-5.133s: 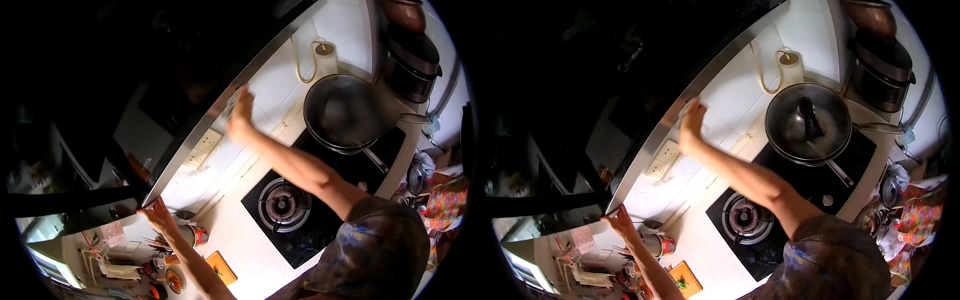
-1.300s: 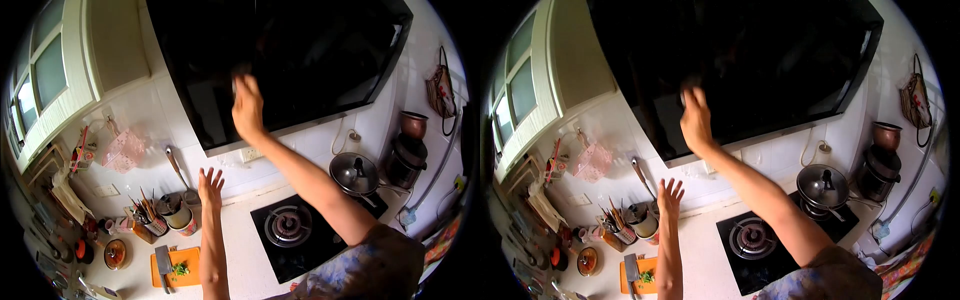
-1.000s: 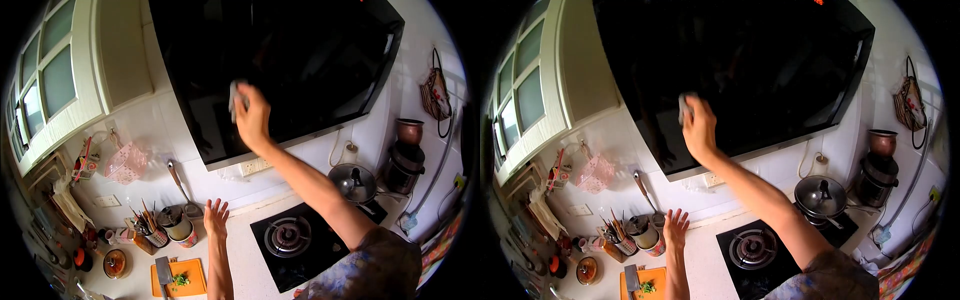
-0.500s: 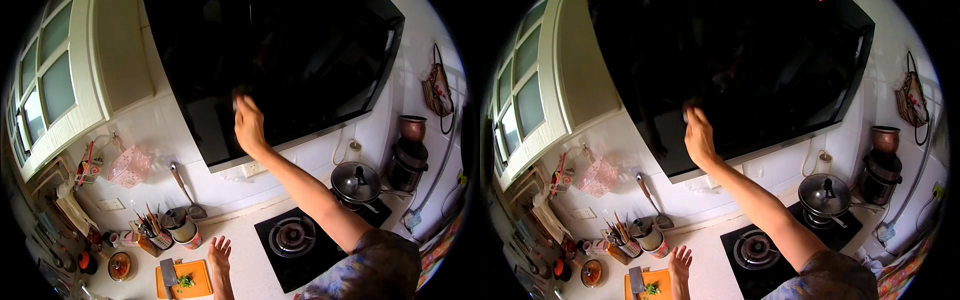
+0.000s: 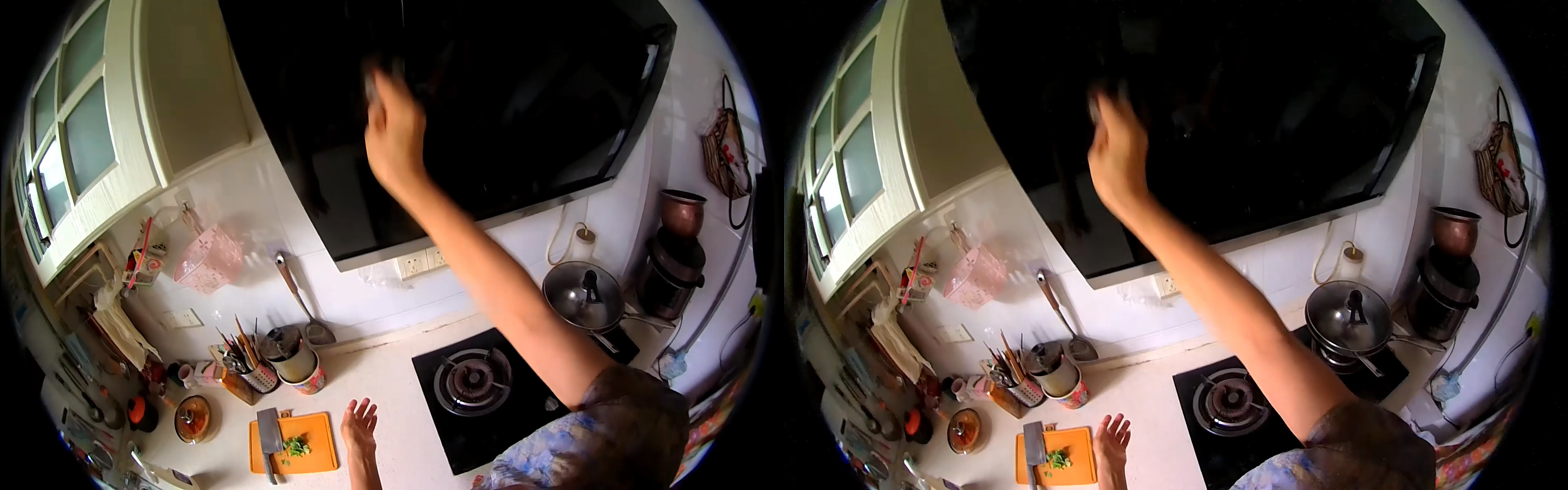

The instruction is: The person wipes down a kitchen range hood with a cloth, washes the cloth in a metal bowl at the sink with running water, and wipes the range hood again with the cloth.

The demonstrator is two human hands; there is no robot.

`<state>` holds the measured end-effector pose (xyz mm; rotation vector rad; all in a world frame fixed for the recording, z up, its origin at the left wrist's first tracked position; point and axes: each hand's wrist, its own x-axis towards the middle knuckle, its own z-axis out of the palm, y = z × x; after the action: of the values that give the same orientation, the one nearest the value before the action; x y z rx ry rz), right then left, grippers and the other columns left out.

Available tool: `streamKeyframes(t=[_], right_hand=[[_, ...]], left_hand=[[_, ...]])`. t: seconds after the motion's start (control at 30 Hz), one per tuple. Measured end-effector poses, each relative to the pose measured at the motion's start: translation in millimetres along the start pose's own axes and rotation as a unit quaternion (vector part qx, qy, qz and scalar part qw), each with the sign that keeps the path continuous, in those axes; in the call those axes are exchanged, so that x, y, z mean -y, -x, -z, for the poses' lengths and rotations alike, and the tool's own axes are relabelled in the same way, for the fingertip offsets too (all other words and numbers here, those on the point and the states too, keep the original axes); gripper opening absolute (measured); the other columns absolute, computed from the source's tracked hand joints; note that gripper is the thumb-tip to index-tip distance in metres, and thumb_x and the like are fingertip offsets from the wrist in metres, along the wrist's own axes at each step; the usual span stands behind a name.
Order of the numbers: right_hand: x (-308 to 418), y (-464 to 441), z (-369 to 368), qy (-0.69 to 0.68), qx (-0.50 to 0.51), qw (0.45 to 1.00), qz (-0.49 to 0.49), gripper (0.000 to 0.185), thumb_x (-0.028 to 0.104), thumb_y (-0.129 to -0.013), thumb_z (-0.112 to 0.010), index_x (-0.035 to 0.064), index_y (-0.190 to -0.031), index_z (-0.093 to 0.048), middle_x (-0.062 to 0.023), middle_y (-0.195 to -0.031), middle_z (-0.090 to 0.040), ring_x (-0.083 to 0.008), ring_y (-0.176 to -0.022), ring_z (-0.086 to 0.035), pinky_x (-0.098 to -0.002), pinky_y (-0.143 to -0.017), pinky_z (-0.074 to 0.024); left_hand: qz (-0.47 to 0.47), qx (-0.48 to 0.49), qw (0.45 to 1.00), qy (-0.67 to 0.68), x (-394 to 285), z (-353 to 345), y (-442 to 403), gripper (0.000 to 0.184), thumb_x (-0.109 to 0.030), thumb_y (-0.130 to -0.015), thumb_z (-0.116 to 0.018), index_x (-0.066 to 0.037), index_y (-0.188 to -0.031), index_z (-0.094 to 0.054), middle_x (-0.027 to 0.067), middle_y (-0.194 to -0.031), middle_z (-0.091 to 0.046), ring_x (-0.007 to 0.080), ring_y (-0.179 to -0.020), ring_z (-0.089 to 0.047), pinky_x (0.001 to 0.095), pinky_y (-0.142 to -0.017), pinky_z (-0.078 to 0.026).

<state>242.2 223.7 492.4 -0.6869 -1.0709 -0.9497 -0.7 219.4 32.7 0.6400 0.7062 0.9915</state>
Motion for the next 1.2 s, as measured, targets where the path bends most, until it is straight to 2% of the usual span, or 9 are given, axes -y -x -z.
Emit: streamKeyframes(t=[0.1, 0.23, 0.37, 0.53, 0.97, 1.07, 1.1, 1.13, 1.2], right_hand=[[-16, 110, 40, 0.019, 0.143, 0.979, -0.145, 0.031, -0.011, -0.079, -0.05, -0.0062, -0.11, -0.054, -0.0157, -0.097, -0.059, -0.0249, -0.087, -0.059, -0.0277, -0.078, -0.0451], [-26, 143, 99, -0.266, 0.203, 0.795, -0.505, 0.032, -0.007, -0.079, -0.05, -0.0019, -0.11, -0.057, -0.007, -0.097, -0.062, -0.0156, -0.089, -0.058, -0.0255, -0.08, -0.0439], [-10, 143, 147, -0.428, 0.197, 0.654, -0.592, 0.032, -0.004, -0.079, -0.048, 0.0005, -0.109, -0.057, -0.0073, -0.101, -0.063, -0.0166, -0.093, -0.059, -0.0287, -0.085, -0.0456], [11, 124, 168, -0.459, 0.205, 0.594, -0.628, 0.034, 0.001, -0.079, -0.05, 0.0019, -0.112, -0.055, -0.0071, -0.104, -0.061, -0.0182, -0.096, -0.058, -0.0308, -0.086, -0.0455], [34, 127, 196, -0.432, 0.114, 0.606, -0.659, 0.041, 0.025, -0.089, -0.051, 0.0031, -0.123, -0.044, -0.0091, -0.12, -0.052, -0.023, -0.113, -0.048, -0.0386, -0.098, -0.039], [61, 131, 194, -0.448, 0.182, 0.523, -0.702, 0.048, 0.028, -0.087, -0.054, 0.0091, -0.128, -0.037, -0.0059, -0.118, -0.053, -0.0201, -0.114, -0.048, -0.0414, -0.096, -0.0408], [61, 141, 193, -0.397, 0.217, 0.578, -0.679, 0.042, 0.026, -0.088, -0.054, 0.009, -0.124, -0.04, -0.0042, -0.112, -0.054, -0.0187, -0.105, -0.053, -0.0417, -0.087, -0.0482], [64, 144, 192, -0.3, 0.216, 0.608, -0.703, 0.037, 0.023, -0.088, -0.055, 0.0086, -0.12, -0.044, -0.0032, -0.106, -0.055, -0.0163, -0.095, -0.056, -0.037, -0.077, -0.052], [61, 136, 187, -0.298, 0.236, 0.623, -0.684, 0.034, 0.019, -0.086, -0.058, 0.0078, -0.117, -0.047, -0.0033, -0.102, -0.056, -0.0149, -0.092, -0.056, -0.0309, -0.074, -0.0503]], left_hand=[[-0.008, 0.028, 1.0, 0.002, 8, -15, -3, 0.046, -0.039, -0.088, -0.048, -0.01, -0.123, -0.042, 0.0124, -0.114, -0.057, 0.0255, -0.098, -0.057, 0.0331, -0.081, -0.042], [-0.036, 0.107, 0.994, -0.009, -21, -100, 5, 0.046, -0.034, -0.09, -0.047, -0.006, -0.126, -0.042, 0.0123, -0.114, -0.057, 0.0217, -0.096, -0.057, 0.0312, -0.083, -0.042], [-0.135, 0.251, 0.958, -0.021, -60, -187, 22, 0.058, -0.042, -0.091, -0.044, 0.0, -0.131, -0.035, 0.0133, -0.124, -0.049, 0.0251, -0.11, -0.05, 0.0387, -0.094, -0.037], [-0.137, 0.346, 0.927, 0.052, -89, -235, 48, 0.059, -0.041, -0.091, -0.043, 0.001, -0.131, -0.034, 0.013, -0.124, -0.048, 0.0226, -0.112, -0.049, 0.0372, -0.096, -0.036], [-0.115, 0.389, 0.902, 0.149, -112, -253, 69, 0.06, 0.0, -0.082, -0.053, -0.002, -0.136, -0.027, 0.0172, -0.121, -0.051, 0.0231, -0.11, -0.051, 0.034, -0.096, -0.04], [-0.242, 0.337, 0.909, -0.047, -103, -258, 67, 0.062, 0.008, -0.082, -0.046, -0.003, -0.139, -0.023, 0.0172, -0.128, -0.046, 0.0209, -0.114, -0.047, 0.0314, -0.098, -0.034], [-0.437, 0.272, 0.824, -0.238, -95, -256, 59, 0.059, 0.007, -0.084, -0.044, -0.006, -0.138, -0.026, 0.0189, -0.126, -0.046, 0.0218, -0.115, -0.047, 0.031, -0.097, -0.035], [-0.481, 0.215, 0.766, -0.368, -97, -249, 63, 0.055, 0.001, -0.086, -0.046, -0.009, -0.137, -0.03, 0.0188, -0.123, -0.048, 0.0231, -0.116, -0.047, 0.0311, -0.094, -0.037], [-0.459, 0.183, 0.776, -0.392, -100, -245, 79, 0.049, -0.011, -0.088, -0.05, -0.006, -0.135, -0.034, 0.02, -0.126, -0.046, 0.0342, -0.112, -0.046, 0.039, -0.095, -0.035]])
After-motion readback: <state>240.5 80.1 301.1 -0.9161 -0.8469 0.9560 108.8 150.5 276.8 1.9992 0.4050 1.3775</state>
